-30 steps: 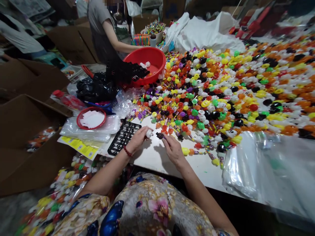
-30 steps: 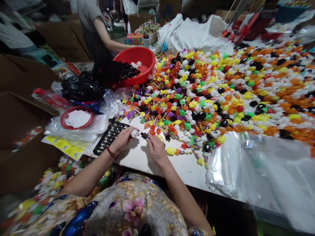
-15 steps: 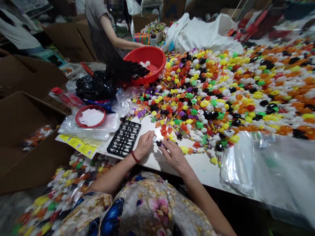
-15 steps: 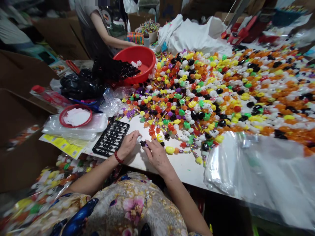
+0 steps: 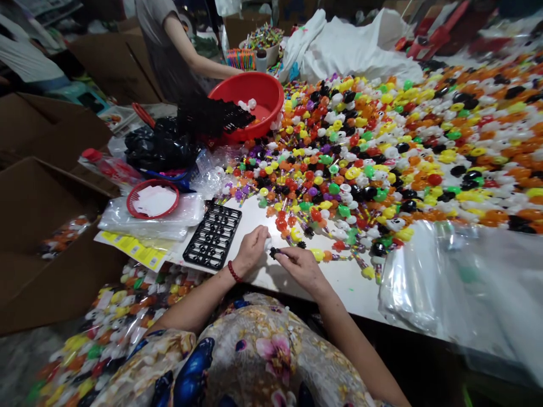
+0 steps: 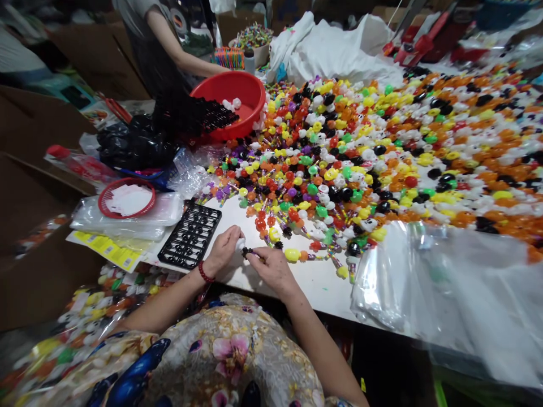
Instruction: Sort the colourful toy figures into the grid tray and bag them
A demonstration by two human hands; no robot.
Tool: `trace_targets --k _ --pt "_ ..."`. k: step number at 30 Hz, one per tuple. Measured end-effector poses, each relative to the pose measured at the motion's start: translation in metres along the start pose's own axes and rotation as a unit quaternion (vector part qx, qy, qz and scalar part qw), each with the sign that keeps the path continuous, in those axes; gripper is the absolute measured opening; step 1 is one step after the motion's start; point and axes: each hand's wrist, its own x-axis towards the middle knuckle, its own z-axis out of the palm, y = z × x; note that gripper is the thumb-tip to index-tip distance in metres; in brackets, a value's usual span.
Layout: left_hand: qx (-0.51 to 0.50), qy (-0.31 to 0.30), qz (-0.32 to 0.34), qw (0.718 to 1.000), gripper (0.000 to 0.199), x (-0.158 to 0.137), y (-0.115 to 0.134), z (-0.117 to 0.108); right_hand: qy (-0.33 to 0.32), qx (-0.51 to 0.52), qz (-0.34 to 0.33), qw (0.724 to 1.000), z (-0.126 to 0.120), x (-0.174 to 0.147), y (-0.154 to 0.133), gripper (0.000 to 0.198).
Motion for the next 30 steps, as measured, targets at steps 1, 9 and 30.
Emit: trace_targets --k 1,9,30 --pt "0.017 -0.012 0.020 1.000 0.045 0.000 0.001 -0.002 0.001 0.019 0.010 1.000 0.000 0.000 0.001 0.029" --pt "0.087 -0.055 0.069 0.992 0.038 -0.003 0.006 -0.005 0.067 0.127 0.064 0.988 0.010 -0.003 0.003 0.020" --pt "0.067 -0.029 0.053 0.996 0.041 -0.016 0.016 0.004 0.090 0.069 0.050 0.992 0.017 -0.014 -0.008 0.013"
